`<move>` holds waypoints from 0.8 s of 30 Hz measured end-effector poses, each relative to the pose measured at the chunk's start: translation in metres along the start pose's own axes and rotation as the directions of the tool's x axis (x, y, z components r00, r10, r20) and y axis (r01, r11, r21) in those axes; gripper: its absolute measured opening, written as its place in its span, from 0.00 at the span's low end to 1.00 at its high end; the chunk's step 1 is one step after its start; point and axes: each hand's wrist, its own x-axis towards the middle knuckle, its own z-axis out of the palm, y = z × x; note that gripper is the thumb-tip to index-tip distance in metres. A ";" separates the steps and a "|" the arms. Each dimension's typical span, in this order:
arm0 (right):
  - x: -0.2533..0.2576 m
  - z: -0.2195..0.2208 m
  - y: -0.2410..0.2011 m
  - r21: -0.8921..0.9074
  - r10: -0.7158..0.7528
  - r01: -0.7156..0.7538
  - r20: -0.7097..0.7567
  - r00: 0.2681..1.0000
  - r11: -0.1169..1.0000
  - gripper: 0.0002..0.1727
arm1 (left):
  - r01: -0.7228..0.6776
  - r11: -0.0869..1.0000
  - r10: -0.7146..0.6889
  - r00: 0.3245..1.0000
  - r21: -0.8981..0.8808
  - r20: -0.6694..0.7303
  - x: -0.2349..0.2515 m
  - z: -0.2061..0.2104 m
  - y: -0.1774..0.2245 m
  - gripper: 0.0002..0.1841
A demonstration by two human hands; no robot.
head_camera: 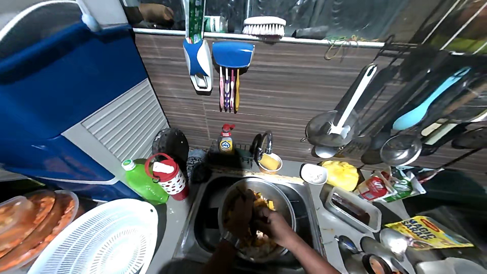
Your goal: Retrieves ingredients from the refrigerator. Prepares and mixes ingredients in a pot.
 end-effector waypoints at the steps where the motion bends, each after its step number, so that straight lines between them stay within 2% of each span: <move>1: 0.000 0.001 0.000 0.031 0.031 -0.030 -0.012 0.999 0.999 0.18 | -0.029 1.000 0.029 1.000 0.003 0.004 0.000 0.001 0.000 0.24; 3: 0.000 0.006 -0.002 0.034 0.064 -0.062 -0.041 0.997 0.997 0.19 | -0.045 0.998 0.044 0.999 0.033 0.017 0.001 0.001 0.000 0.25; 7: 0.001 0.020 -0.007 -0.087 0.062 -0.068 -0.068 0.996 0.994 0.22 | 0.030 0.979 -0.038 0.999 0.201 0.033 0.004 0.005 0.004 0.31; 11: 0.006 0.027 0.000 -0.082 0.032 -0.040 -0.100 0.995 0.996 0.22 | -0.029 0.958 0.020 0.999 0.287 0.031 0.003 0.005 0.008 0.32; 14: 0.009 0.029 0.000 -0.137 0.026 -0.036 -0.074 0.997 0.990 0.24 | -0.031 0.932 0.019 0.999 0.362 0.037 0.009 0.004 0.002 0.35; 18: 0.009 0.028 -0.002 -0.284 0.059 -0.055 0.006 0.998 0.957 0.23 | 0.024 0.869 -0.085 0.991 0.494 0.101 0.015 -0.002 0.004 0.36; 21: 0.010 0.020 -0.001 -0.377 0.064 -0.049 0.027 0.998 0.925 0.22 | 0.036 0.862 -0.123 0.982 0.505 0.141 0.015 -0.009 0.008 0.36; 24: 0.017 -0.011 0.011 -0.433 0.078 -0.075 -0.009 0.997 0.898 0.21 | 0.025 0.914 -0.074 0.992 0.406 0.105 0.018 -0.018 -0.003 0.33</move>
